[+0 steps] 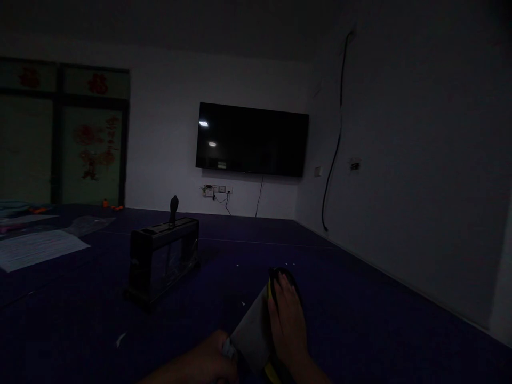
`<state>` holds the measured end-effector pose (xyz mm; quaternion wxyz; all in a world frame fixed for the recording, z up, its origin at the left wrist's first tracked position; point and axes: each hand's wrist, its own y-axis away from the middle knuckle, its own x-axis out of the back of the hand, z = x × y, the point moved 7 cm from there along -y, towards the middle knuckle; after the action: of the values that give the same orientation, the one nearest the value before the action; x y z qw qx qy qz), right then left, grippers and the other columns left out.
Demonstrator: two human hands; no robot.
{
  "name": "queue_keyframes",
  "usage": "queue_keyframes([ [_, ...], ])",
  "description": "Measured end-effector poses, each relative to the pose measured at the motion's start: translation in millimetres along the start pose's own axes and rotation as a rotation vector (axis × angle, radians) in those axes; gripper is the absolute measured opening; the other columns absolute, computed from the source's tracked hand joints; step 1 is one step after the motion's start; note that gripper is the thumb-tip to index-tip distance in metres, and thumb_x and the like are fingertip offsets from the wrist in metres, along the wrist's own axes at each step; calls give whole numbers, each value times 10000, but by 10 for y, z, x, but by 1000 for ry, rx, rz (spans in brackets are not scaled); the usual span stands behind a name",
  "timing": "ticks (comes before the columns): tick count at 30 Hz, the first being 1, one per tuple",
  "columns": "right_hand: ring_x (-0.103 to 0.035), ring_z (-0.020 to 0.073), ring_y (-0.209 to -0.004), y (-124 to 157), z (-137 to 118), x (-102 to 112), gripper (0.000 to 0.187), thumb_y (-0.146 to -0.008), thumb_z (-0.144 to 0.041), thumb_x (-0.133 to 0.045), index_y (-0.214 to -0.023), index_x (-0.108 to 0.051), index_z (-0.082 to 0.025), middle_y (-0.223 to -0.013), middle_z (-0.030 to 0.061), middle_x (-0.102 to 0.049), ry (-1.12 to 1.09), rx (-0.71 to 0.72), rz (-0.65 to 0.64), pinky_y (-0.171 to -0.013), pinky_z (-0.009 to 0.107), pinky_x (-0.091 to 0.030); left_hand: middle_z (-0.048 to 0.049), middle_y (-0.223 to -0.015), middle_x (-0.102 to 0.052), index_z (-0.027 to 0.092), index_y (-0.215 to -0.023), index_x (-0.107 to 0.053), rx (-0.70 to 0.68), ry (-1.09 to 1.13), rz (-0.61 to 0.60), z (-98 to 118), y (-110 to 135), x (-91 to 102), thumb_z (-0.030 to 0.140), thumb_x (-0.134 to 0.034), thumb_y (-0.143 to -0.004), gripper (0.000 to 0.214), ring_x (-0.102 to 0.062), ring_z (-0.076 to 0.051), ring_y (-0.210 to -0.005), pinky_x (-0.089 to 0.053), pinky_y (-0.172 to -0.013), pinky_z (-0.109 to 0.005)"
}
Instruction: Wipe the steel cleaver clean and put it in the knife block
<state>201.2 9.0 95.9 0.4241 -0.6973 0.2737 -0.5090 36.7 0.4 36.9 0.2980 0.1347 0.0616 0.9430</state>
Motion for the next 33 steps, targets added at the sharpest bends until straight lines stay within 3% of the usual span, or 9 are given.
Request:
queue_keyframes([
  [4,-281,281,-1337,-4,-8,0,480,-958,-328,-291,-1390,-345,-124,-1446,142,-341,3,23,3,-1045,533,-290,73,-370,-454,165,-516,-505,61,58,68,-88,-2,57,86,-579,-480,114,-357,-49,-313,-161,-333,-169],
  [8,-281,281,-1338,2,-39,2,490,-958,-326,-295,-1413,-302,-146,-1457,127,-326,-4,61,3,-1053,535,-275,86,-400,-473,174,-601,-525,144,147,159,-174,2,104,44,-544,-456,196,-366,-50,-323,-170,-327,-153],
  [13,-291,277,-1335,10,-64,-2,494,-957,-314,-309,-1428,-274,-169,-1458,107,-332,-9,93,5,-1055,533,-276,84,-370,-440,162,-489,-493,71,110,100,-79,-13,51,45,-533,-460,126,-325,-29,-309,-159,-324,-155],
  [22,-277,267,-1343,0,-122,1,492,-952,-294,-336,-1425,-282,-170,-1463,102,-323,-11,143,-29,-1059,530,-282,73,-330,-436,156,-435,-494,68,112,97,-6,-22,32,62,-553,-450,112,-327,-33,-274,-150,-305,-160],
  [33,-294,273,-1335,27,-322,59,439,-948,-290,-390,-1365,-397,-155,-1437,103,-371,-14,297,-96,-1039,515,-337,110,-321,-425,194,-540,-403,29,253,39,-199,-248,41,112,-636,-482,253,-313,-32,-270,-180,-349,-157],
])
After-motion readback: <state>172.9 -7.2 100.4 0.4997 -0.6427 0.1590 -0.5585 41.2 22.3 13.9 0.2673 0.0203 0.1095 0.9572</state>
